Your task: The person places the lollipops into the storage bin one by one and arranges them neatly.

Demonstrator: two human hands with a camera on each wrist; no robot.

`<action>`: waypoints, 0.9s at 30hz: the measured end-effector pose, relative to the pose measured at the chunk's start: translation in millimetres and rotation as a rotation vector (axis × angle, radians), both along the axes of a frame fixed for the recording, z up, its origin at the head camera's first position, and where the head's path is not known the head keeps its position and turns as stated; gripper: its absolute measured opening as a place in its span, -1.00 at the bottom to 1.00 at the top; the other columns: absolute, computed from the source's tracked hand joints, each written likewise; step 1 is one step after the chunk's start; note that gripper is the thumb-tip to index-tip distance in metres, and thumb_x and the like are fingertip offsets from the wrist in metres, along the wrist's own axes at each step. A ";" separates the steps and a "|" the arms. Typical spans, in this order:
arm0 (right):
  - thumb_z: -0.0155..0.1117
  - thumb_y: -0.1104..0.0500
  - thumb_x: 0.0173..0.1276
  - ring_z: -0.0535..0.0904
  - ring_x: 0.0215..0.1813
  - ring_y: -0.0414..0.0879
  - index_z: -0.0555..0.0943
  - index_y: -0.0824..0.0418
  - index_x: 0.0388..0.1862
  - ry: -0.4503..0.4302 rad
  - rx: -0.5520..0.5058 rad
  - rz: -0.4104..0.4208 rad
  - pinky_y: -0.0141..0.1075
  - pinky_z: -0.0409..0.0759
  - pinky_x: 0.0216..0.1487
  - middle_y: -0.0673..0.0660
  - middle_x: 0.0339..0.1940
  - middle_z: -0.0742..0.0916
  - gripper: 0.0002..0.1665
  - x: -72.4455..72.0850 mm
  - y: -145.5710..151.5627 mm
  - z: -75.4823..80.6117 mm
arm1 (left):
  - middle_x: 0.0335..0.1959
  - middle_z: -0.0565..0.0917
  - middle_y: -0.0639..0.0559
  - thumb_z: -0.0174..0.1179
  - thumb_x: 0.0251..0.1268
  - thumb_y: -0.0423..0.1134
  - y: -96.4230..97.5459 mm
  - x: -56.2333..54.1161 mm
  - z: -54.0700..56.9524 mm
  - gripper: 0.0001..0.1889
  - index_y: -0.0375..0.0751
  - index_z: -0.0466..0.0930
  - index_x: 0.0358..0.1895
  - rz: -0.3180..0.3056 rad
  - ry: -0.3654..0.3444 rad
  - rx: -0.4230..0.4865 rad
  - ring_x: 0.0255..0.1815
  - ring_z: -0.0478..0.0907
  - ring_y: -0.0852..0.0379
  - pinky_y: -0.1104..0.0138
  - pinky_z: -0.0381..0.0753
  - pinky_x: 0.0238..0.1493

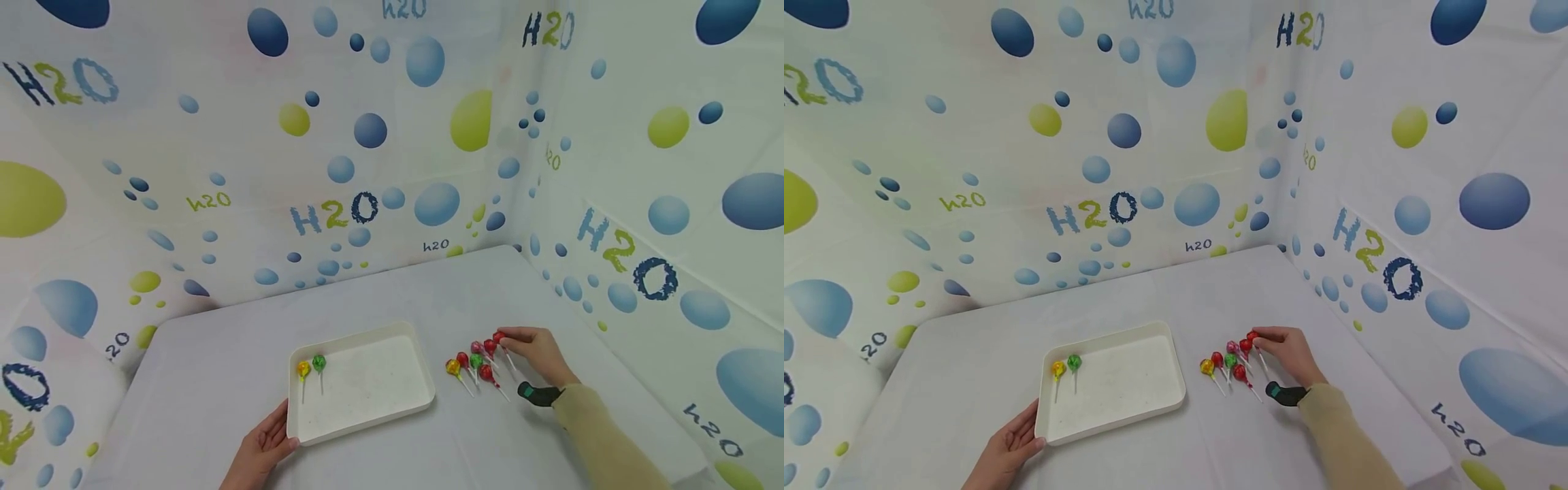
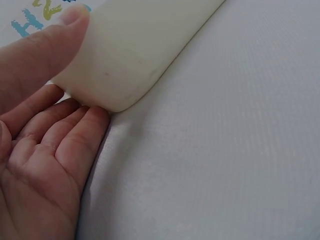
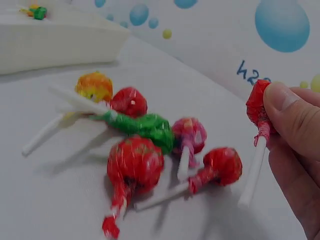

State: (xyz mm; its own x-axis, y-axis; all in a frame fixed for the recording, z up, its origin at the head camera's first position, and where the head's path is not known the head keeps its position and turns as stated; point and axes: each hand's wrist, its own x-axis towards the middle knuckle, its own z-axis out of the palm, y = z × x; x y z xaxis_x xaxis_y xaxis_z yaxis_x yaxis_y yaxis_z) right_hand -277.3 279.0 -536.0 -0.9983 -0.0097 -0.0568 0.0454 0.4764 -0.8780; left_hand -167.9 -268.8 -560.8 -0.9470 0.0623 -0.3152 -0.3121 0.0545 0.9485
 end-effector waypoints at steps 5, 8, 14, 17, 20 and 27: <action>0.37 -0.03 0.45 0.71 0.09 -0.04 0.71 0.17 0.22 -0.016 -0.098 0.023 -0.37 0.73 0.11 0.16 0.08 0.81 -0.53 -7.8 -31.7 11.6 | 0.65 0.10 -0.25 0.40 0.29 -0.35 -3.5 1.1 0.5 -0.04 -0.35 -0.02 0.63 -0.009 0.004 0.003 0.53 0.14 0.07 0.47 0.60 0.29; 0.39 0.02 0.44 0.71 -0.06 -0.04 0.71 0.19 0.21 -0.038 -0.164 0.065 -0.44 0.72 -0.07 0.19 0.03 0.82 -0.56 -13.1 -59.2 17.0 | 0.64 0.10 -0.24 0.41 0.27 -0.35 -5.3 1.0 -0.9 -0.04 -0.36 0.00 0.63 -0.010 0.016 -0.004 0.56 0.11 0.00 0.47 0.60 0.28; 0.42 0.03 0.40 0.73 0.01 -0.02 0.72 0.20 0.20 -0.056 -0.206 0.178 -0.31 0.77 0.09 0.18 0.06 0.81 -0.55 -22.4 -120.5 23.9 | 0.64 0.10 -0.28 0.42 0.25 -0.35 -6.1 0.9 -1.7 -0.05 -0.40 0.02 0.61 -0.021 0.042 -0.022 0.59 0.08 -0.10 0.45 0.60 0.29; 0.41 0.04 0.41 0.75 0.02 -0.06 0.72 0.22 0.20 -0.056 -0.225 0.241 -0.23 0.76 0.16 0.19 0.07 0.81 -0.55 -26.5 -151.7 26.5 | 0.64 0.12 -0.28 0.43 0.24 -0.35 -5.9 0.8 -1.0 -0.05 -0.40 0.04 0.61 -0.022 0.048 -0.024 0.60 0.09 -0.11 0.45 0.59 0.30; 0.40 0.07 0.42 0.76 0.00 -0.09 0.72 0.25 0.18 -0.049 -0.249 0.301 -0.22 0.78 0.14 0.22 0.06 0.81 -0.57 -31.1 -182.8 26.6 | 0.63 0.12 -0.30 0.42 0.24 -0.36 -6.3 0.8 -1.2 -0.06 -0.41 0.05 0.60 -0.023 0.057 -0.008 0.61 0.10 -0.14 0.45 0.58 0.31; 0.44 0.15 0.37 0.76 -0.10 -0.13 0.76 0.24 0.10 -0.097 -0.291 0.316 -0.27 0.80 0.05 0.18 -0.02 0.83 -0.65 -42.0 -248.0 13.0 | 0.65 0.07 -0.30 0.40 0.26 -0.40 -8.8 0.8 -1.1 -0.04 -0.41 -0.02 0.62 -0.049 0.062 0.067 0.60 0.13 -0.06 0.43 0.57 0.33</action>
State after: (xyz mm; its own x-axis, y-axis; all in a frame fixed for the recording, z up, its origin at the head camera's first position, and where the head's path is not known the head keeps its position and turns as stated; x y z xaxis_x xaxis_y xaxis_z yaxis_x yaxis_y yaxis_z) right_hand -319.3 31.0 -523.0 -0.9339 -0.3431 -0.1003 0.0264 0.2135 -0.9766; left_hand -167.1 -277.6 -561.9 -0.9598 0.1280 -0.2497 -0.2513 0.0039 0.9679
